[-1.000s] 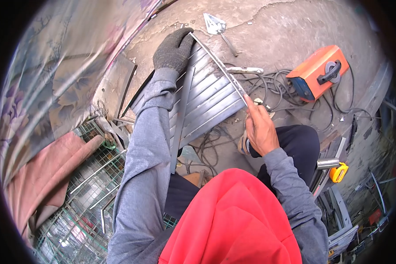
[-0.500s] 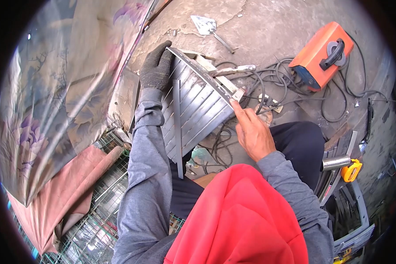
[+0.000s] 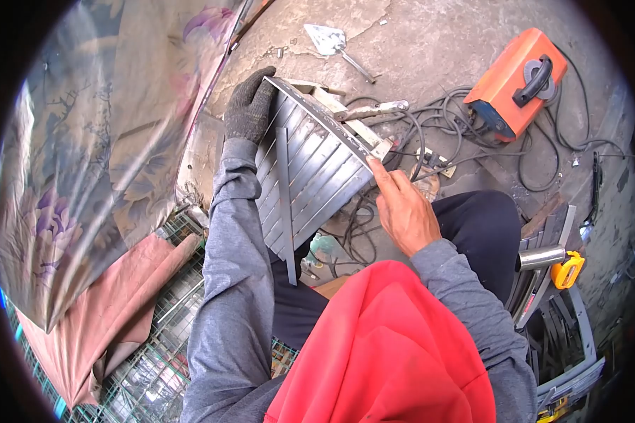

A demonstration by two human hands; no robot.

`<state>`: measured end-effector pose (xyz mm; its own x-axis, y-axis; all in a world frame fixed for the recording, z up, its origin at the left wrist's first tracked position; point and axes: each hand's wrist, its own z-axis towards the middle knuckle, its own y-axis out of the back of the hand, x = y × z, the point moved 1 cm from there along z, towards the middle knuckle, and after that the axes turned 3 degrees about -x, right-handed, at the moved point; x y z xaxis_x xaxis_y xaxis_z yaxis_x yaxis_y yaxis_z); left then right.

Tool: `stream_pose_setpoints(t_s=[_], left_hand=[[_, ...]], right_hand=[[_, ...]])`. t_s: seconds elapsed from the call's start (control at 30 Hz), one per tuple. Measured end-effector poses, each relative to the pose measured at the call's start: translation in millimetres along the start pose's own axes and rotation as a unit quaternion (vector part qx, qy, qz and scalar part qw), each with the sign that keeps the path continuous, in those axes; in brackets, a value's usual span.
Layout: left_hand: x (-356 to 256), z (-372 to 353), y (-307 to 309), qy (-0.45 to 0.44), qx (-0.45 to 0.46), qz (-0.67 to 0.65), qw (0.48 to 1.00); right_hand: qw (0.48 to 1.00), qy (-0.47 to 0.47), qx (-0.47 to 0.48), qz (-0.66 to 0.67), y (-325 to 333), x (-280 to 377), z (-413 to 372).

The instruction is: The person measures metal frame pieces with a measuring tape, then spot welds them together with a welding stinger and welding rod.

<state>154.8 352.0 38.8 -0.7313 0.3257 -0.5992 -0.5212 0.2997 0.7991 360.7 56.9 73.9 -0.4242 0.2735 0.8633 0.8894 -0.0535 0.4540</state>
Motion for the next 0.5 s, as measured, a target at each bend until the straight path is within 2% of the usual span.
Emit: stream_pose_setpoints(t_s=[0.5], left_hand=[[9.4,3.5,-1.6,0.018,0.020,0.001,1.000]], right_hand=[[1.000,0.000,-0.003,0.009,1.3,1.0,0.3]])
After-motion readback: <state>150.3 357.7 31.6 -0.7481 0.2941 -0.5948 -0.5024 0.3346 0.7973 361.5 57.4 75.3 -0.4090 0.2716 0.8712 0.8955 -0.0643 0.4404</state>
